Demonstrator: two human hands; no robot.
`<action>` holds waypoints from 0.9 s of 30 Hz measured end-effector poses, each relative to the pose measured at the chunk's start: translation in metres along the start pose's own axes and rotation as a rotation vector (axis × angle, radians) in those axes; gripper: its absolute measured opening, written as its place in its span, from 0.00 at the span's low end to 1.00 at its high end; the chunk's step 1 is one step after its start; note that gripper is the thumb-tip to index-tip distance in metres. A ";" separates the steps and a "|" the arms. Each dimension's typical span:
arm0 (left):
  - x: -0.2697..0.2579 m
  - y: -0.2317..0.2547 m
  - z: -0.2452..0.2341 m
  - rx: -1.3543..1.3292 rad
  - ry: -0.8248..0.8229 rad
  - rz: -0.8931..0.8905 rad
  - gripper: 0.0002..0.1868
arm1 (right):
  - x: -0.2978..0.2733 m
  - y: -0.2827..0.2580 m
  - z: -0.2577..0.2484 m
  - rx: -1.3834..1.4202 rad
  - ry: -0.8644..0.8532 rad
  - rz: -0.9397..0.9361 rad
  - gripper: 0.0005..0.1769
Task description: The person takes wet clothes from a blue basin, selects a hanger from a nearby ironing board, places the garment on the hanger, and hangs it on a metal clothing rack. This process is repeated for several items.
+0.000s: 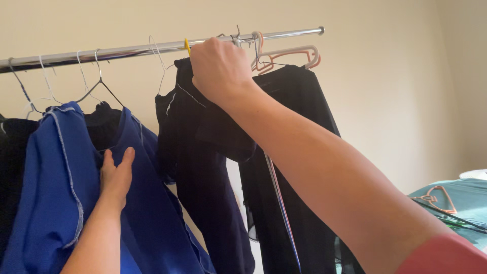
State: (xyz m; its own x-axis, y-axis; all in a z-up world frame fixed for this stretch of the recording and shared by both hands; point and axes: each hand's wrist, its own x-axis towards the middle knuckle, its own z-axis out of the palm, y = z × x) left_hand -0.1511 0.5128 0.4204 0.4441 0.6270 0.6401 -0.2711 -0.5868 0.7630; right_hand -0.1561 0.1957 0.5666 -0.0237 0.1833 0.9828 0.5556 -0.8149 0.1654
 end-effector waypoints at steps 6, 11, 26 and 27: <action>0.015 -0.011 -0.020 -0.026 0.036 -0.006 0.46 | 0.012 -0.024 0.042 0.031 0.001 0.057 0.05; 0.032 -0.025 -0.029 0.065 0.072 0.067 0.44 | 0.025 -0.028 0.073 0.074 0.060 0.110 0.06; 0.017 -0.010 -0.051 0.079 0.074 0.034 0.35 | -0.005 -0.095 0.082 0.401 -0.219 0.089 0.06; 0.013 -0.007 -0.049 0.071 0.074 0.024 0.35 | -0.008 -0.100 0.080 0.423 -0.228 0.090 0.07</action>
State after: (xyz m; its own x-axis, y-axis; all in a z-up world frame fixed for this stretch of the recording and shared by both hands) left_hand -0.1856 0.5501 0.4273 0.3735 0.6466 0.6651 -0.2189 -0.6353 0.7406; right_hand -0.1446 0.3196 0.5356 0.1964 0.2762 0.9408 0.8374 -0.5464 -0.0144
